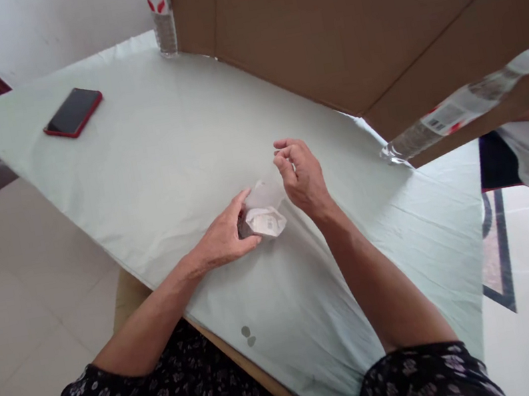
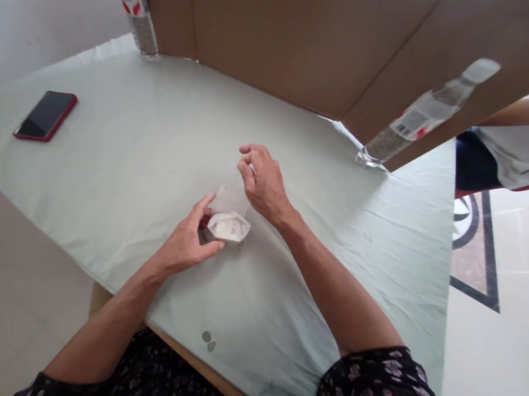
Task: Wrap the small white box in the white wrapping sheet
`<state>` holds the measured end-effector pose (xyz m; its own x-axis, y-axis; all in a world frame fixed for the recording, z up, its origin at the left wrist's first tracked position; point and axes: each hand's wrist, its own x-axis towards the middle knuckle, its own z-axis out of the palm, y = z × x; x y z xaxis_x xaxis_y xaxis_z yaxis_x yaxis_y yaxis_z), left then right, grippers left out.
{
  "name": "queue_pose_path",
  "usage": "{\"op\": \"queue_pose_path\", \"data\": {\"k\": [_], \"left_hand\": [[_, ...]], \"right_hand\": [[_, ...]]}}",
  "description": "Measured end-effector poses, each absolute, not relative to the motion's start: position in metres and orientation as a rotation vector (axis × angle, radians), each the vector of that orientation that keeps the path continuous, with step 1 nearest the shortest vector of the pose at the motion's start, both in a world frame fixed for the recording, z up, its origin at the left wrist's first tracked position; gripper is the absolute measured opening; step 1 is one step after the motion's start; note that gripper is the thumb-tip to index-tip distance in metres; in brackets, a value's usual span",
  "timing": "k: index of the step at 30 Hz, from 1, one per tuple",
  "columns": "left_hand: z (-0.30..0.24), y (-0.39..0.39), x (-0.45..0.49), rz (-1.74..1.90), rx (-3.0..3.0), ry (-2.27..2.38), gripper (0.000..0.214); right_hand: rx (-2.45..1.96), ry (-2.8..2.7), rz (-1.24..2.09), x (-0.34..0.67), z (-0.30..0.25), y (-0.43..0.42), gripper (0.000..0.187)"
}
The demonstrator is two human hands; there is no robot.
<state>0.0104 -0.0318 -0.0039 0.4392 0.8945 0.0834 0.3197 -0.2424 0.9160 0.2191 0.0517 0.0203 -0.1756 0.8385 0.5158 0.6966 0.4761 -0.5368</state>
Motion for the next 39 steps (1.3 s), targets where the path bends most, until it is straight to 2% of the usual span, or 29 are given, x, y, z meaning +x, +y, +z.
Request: {"op": "queue_pose_path", "data": {"k": [7,14,19,22,27,29,34,37,39], "left_hand": [[-0.003,-0.033,0.012,0.851,1.721,1.029,0.093],[-0.001,-0.028,0.007,0.801,1.493,0.977,0.071],[-0.002,-0.025,0.006,0.802,1.348,0.956,0.070],[-0.001,-0.025,0.006,0.820,1.324,0.952,0.073],[-0.004,-0.026,0.008,0.839,1.398,0.965,0.069],[-0.005,-0.026,0.009,0.848,1.445,0.990,0.067],[-0.008,-0.026,0.012,1.054,1.704,1.169,0.056],[-0.009,-0.028,0.013,1.103,1.803,1.230,0.054],[-0.009,-0.029,0.013,1.112,1.846,1.249,0.054]], "right_hand": [[-1.243,-1.837,0.225,0.223,0.024,0.088,0.018],[-1.269,-1.825,0.297,0.225,0.033,0.121,0.023],[-1.305,-1.632,0.323,0.225,0.037,0.075,0.029],[-1.399,-1.716,0.404,0.220,0.034,0.025,0.030],[-1.563,-1.901,0.399,0.203,0.016,-0.018,0.065],[-1.608,-1.892,0.332,0.203,0.009,-0.015,0.059],[-1.590,-1.699,0.372,0.224,0.003,0.003,0.027],[-1.549,-1.664,0.456,0.232,0.008,0.001,0.020],[-1.503,-1.704,0.465,0.232,0.014,-0.004,0.023]]}}
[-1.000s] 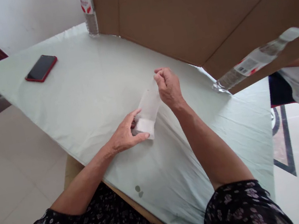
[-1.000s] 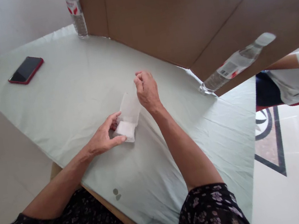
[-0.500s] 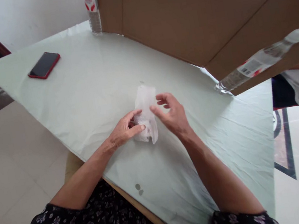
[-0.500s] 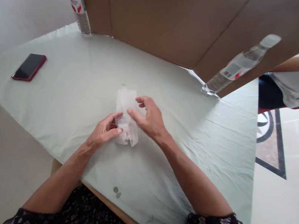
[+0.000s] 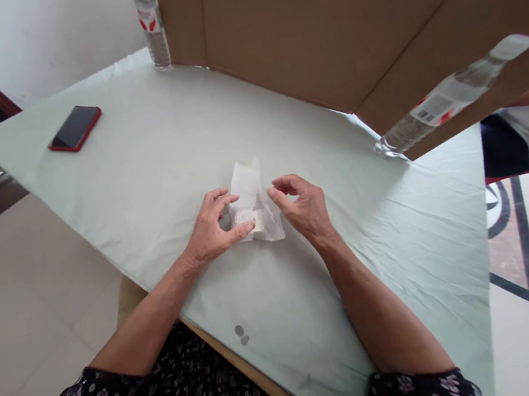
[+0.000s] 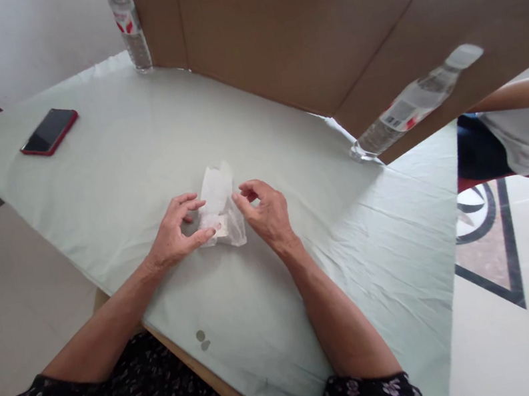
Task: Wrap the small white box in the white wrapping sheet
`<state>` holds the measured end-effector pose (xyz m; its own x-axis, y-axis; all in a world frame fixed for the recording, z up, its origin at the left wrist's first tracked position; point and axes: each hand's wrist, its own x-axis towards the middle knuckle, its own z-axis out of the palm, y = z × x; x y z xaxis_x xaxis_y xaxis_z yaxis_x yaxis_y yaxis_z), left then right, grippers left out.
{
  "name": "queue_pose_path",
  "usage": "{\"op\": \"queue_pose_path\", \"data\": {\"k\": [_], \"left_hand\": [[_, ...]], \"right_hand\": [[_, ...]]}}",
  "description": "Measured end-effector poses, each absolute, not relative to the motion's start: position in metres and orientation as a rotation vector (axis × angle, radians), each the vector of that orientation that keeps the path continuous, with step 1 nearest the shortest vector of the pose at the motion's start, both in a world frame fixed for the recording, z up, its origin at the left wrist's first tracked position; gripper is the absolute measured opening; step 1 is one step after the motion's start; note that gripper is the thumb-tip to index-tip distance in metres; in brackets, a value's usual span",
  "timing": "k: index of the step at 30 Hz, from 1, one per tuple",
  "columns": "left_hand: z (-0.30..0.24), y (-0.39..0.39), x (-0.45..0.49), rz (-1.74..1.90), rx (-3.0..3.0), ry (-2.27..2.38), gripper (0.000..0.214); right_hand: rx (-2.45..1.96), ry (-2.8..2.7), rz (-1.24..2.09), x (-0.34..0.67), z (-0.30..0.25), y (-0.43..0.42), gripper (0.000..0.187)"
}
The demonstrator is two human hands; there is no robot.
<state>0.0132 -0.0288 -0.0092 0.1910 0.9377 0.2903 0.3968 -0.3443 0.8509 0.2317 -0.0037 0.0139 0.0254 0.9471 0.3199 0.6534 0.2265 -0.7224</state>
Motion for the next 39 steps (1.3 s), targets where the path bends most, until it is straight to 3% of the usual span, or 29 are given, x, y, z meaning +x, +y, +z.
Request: {"op": "queue_pose_path", "data": {"k": [5,9,12,16,21,23,28,32,35,39], "left_hand": [[-0.007,-0.031,0.018,1.149,1.902,1.278,0.046],[-0.007,-0.030,0.021,1.197,1.851,1.322,0.017],[-0.009,-0.025,0.017,1.250,1.739,1.434,0.004],[-0.011,-0.016,0.003,1.286,1.644,1.662,0.011],[-0.017,-0.008,-0.009,1.207,1.742,1.856,0.013],[-0.019,-0.007,-0.010,1.173,1.747,1.881,0.009],[-0.019,-0.007,-0.014,1.247,1.664,1.834,0.026],[-0.002,-0.018,-0.011,1.442,1.765,1.755,0.018],[0.009,-0.029,-0.004,1.496,2.042,1.537,0.018],[0.006,-0.033,0.002,1.176,2.209,1.351,0.049]], "right_hand": [[-1.436,-1.861,0.293,0.220,0.034,-0.020,0.040],[-1.288,-2.182,0.223,0.206,0.047,-0.032,0.030],[-1.314,-2.376,0.246,0.205,0.049,-0.032,0.036],[-1.608,-2.421,0.159,0.221,0.043,-0.022,0.045],[-1.775,-2.439,0.133,0.237,0.041,-0.018,0.033],[-1.775,-2.420,0.147,0.238,0.043,-0.018,0.034],[-1.725,-2.318,0.212,0.239,0.052,-0.023,0.032],[-1.521,-2.165,0.386,0.235,0.061,-0.033,0.026],[-1.376,-2.187,0.556,0.229,0.060,-0.038,0.038],[-1.492,-2.236,0.736,0.230,0.048,-0.033,0.057]]}}
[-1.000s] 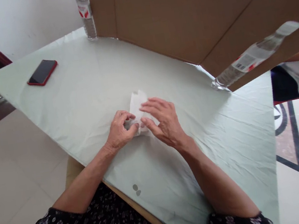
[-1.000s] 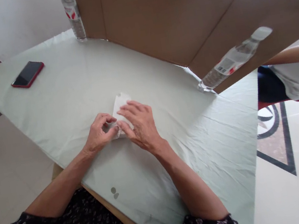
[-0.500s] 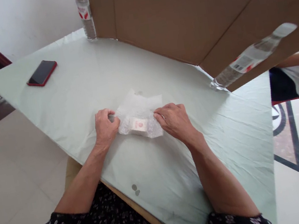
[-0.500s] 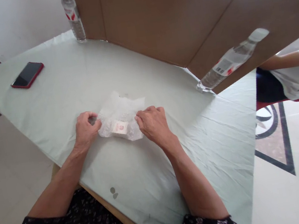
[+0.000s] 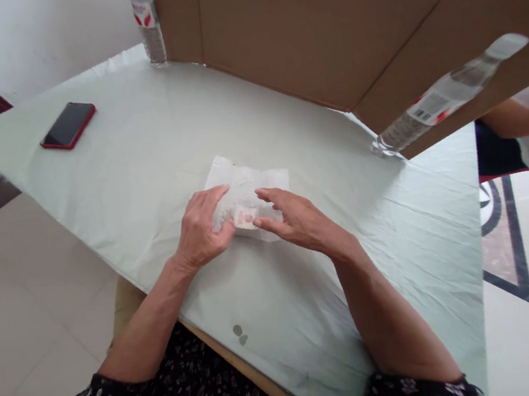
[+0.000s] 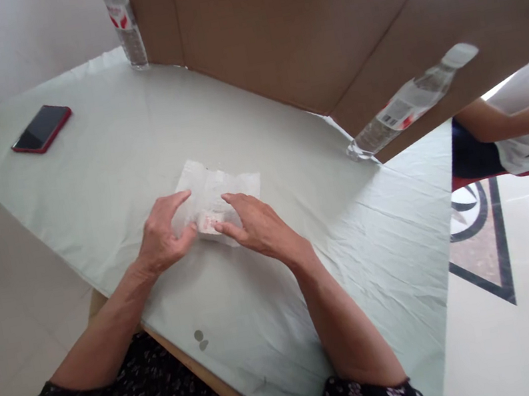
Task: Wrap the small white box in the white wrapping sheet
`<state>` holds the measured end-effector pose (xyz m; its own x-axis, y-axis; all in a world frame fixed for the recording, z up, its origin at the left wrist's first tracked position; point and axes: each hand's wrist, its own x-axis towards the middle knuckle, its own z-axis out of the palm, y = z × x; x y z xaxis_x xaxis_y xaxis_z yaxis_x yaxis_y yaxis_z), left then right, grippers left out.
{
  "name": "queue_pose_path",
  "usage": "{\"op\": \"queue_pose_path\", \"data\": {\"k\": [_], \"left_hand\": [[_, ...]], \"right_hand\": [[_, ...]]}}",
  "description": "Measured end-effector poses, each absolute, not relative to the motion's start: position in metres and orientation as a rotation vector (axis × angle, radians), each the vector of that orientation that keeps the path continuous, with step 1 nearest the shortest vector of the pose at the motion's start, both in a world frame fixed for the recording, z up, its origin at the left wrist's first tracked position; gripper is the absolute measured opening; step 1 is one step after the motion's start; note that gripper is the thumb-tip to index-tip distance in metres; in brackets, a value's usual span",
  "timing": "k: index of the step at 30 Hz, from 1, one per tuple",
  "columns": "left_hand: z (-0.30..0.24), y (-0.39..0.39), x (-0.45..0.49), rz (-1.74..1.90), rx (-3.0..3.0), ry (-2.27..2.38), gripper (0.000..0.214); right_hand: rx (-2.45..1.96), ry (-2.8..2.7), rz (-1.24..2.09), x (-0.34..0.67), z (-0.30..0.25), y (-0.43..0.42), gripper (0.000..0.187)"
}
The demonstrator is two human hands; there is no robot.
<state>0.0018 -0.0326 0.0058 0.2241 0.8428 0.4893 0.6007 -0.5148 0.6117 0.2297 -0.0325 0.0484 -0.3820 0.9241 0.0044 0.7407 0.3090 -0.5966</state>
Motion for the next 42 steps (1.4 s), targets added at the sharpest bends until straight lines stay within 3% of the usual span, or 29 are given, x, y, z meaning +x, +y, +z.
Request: {"op": "queue_pose_path", "data": {"k": [3,6,10,14,17,19,23,28,36,39,42], "left_hand": [[-0.001,-0.028,-0.001,1.026,2.065,1.361,0.072],[0.001,-0.025,-0.006,1.057,1.820,1.333,0.077],[0.015,-0.033,-0.020,1.071,1.530,1.162,0.073],[0.024,-0.049,-0.037,0.707,1.655,1.169,0.049],[0.024,-0.056,-0.036,0.628,1.961,1.387,0.035],[0.024,-0.057,-0.028,0.686,2.170,1.434,0.036],[0.018,-0.057,-0.011,0.619,2.411,1.290,0.064],[0.002,-0.061,-0.007,0.298,2.404,1.266,0.090],[0.001,-0.050,0.008,0.209,2.355,1.391,0.090],[0.007,-0.048,0.011,0.161,2.386,1.411,0.089],[0.008,-0.051,0.010,0.141,2.413,1.440,0.086]], "right_hand": [[-1.556,-2.211,0.796,0.235,0.043,-0.027,0.055],[-1.447,-2.151,0.841,0.238,0.049,-0.028,0.051],[-1.233,-2.153,1.109,0.238,0.062,-0.046,0.039],[-1.083,-2.287,1.429,0.240,0.058,-0.067,0.027],[-1.277,-2.177,1.118,0.238,0.046,-0.070,0.021],[-1.382,-2.063,0.812,0.233,0.037,-0.065,0.021],[-1.340,-2.193,0.557,0.216,0.016,-0.050,0.061],[-1.415,-2.129,0.478,0.233,0.006,-0.045,0.048],[-1.795,-1.765,0.242,0.340,-0.001,-0.050,0.054],[-1.749,-1.766,0.027,0.336,0.001,-0.057,0.054],[-1.553,-1.836,-0.053,0.302,0.008,-0.064,0.041]]}}
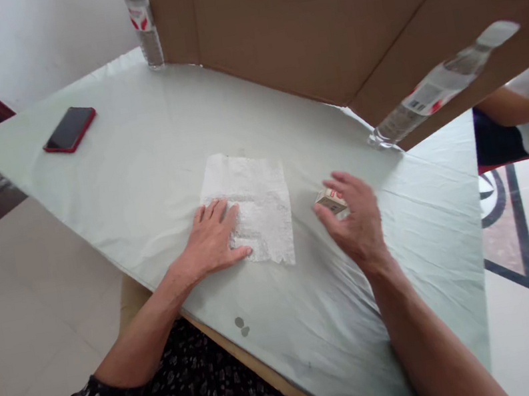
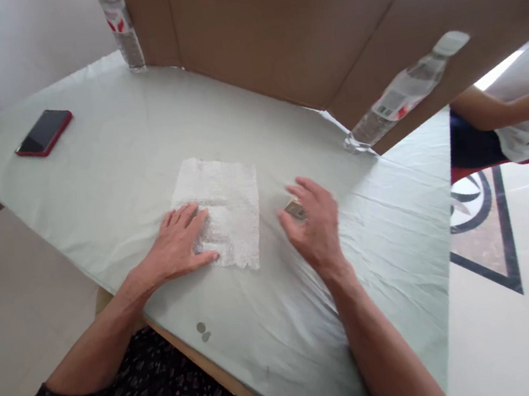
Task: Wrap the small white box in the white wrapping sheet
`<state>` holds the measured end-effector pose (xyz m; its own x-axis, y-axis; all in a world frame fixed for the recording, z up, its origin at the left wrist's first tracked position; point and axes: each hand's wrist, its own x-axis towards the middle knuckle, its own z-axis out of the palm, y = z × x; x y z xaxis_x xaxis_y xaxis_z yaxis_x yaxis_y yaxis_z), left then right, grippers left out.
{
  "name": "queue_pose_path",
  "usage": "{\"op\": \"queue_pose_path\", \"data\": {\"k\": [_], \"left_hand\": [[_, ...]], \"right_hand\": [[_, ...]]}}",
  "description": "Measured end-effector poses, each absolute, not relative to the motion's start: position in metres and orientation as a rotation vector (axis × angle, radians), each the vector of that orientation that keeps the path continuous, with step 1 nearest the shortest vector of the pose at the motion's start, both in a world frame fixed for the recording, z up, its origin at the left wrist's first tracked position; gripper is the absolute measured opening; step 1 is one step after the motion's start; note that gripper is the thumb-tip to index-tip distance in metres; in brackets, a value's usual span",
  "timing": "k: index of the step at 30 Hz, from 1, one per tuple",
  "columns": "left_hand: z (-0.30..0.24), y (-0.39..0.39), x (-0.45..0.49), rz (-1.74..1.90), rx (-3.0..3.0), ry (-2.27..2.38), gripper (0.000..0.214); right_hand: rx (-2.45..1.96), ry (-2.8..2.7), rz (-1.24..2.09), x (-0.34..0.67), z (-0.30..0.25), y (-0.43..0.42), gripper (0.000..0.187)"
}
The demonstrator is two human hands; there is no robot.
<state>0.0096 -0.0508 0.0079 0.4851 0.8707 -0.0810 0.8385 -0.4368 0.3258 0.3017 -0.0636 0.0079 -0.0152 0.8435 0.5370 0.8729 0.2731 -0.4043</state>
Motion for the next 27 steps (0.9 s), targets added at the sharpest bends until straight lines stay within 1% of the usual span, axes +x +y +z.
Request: {"op": "queue_pose_path", "data": {"k": [3,7,12,16,18,21,22,25,27], "left_hand": [[0.005,-0.054,0.009,0.167,2.428,1.480,0.085],[0.001,-0.056,0.005,0.186,2.445,1.488,0.089],[-0.002,-0.057,-0.023,0.137,2.455,1.465,0.097],[0.003,-0.063,-0.043,0.154,2.492,1.396,0.091],[0.009,-0.066,-0.041,0.283,2.510,1.398,0.079],[0.017,-0.066,-0.023,0.618,2.509,1.409,0.045],[0.018,-0.065,-0.017,0.676,2.514,1.370,0.035],[0.012,-0.063,-0.006,0.603,2.543,1.239,0.012],[0.005,-0.065,-0.011,0.582,2.532,1.217,0.007]], "right_hand": [[-1.385,-2.120,0.056,0.259,0.010,-0.065,0.038],[-1.355,-2.440,0.204,0.226,-0.003,-0.066,0.051],[-1.345,-2.515,0.241,0.230,-0.018,-0.070,0.057],[-1.313,-2.498,0.282,0.237,-0.019,-0.071,0.057],[-1.311,-2.490,0.292,0.237,-0.019,-0.070,0.058],[-1.297,-2.484,0.296,0.236,-0.020,-0.069,0.059],[-1.291,-2.483,0.295,0.236,-0.021,-0.069,0.060],[-1.284,-2.477,0.291,0.236,-0.021,-0.069,0.060],[-1.282,-2.475,0.288,0.237,-0.021,-0.069,0.060]]}}
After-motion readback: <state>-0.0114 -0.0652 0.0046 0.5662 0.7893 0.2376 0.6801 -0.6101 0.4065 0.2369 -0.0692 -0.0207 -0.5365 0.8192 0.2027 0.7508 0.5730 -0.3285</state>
